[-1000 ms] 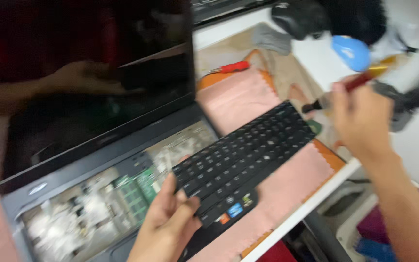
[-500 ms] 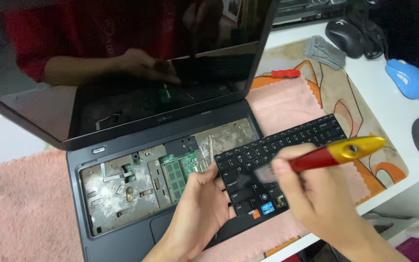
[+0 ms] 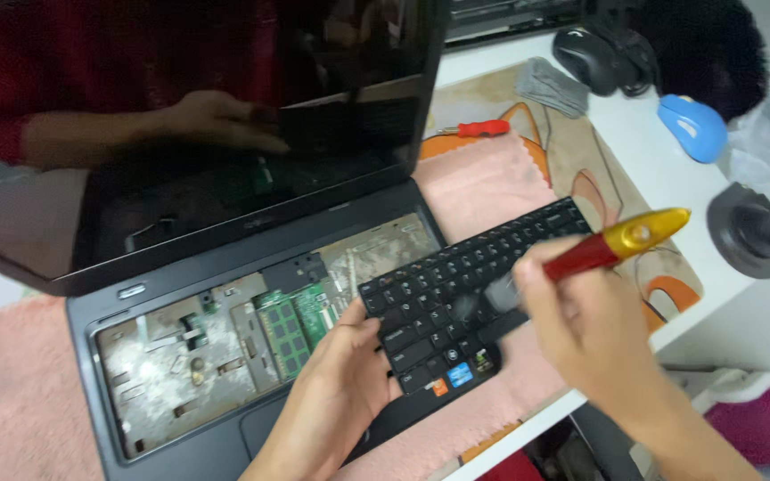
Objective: The person unscrews the back panel of a laptop using a screwdriver, removes the panel, and cleans a keyboard using a brush before disconnecting a ribbon cable from the internal circuit board.
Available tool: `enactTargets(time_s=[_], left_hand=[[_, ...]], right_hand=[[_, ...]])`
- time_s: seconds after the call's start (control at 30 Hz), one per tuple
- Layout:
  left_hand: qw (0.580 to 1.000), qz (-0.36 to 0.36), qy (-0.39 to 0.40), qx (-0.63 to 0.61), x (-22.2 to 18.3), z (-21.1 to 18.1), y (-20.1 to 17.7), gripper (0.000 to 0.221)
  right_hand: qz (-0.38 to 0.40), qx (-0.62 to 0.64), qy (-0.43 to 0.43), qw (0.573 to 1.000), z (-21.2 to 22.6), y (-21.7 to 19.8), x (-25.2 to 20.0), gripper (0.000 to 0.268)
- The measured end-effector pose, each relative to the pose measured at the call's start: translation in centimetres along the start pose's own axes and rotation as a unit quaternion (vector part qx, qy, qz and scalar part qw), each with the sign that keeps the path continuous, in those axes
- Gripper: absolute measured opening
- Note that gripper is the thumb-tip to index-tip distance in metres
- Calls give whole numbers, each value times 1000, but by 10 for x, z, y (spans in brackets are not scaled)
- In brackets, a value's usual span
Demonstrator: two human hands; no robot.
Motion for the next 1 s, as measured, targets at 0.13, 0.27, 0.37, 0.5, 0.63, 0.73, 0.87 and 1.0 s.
enactTargets(time_s=[0.13,0.27,0.37,0.5,0.63,0.73,0.87,1.0], left_hand=[[994,-97,-28,-38,-4,-1,8,49],[992,-118,-43,7,19,16,-48,71],[996,-81,-16,45,22,9,-41,78],[999,-25,16,20,28,8,-40,55],[1000,-4,14,23,27,8,-37,60],[999,-31,12,8,26,10,-42,49],[999,-34,1,-18,14,5,-21,19],[998,-51,-21,-10,4,2,-2,38]], right_hand=[[-40,33,-32,998,-21,-19,4,24],[-44,5,1,999,-90,-28,-5,20],[-62,16,15,998,-103,-44,-4,21],[-68,-1,32,997,-131,-42,-4,23],[-104,-24,-8,994,-133,-61,-4,17],[-65,74,32,995,-165,-53,-11,23],[-100,-142,3,985,-146,-73,-13,22],[-74,28,27,997,-58,-49,-10,36]])
Point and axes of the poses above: each hand's wrist, its own x-axis towards the middle knuckle, its own y-axis out of the palm, z = x × y, the point moved 8 cm from there along x, towards the middle knuckle, and after that the axes turned 15 degrees about -y, right-handed, at the moved point
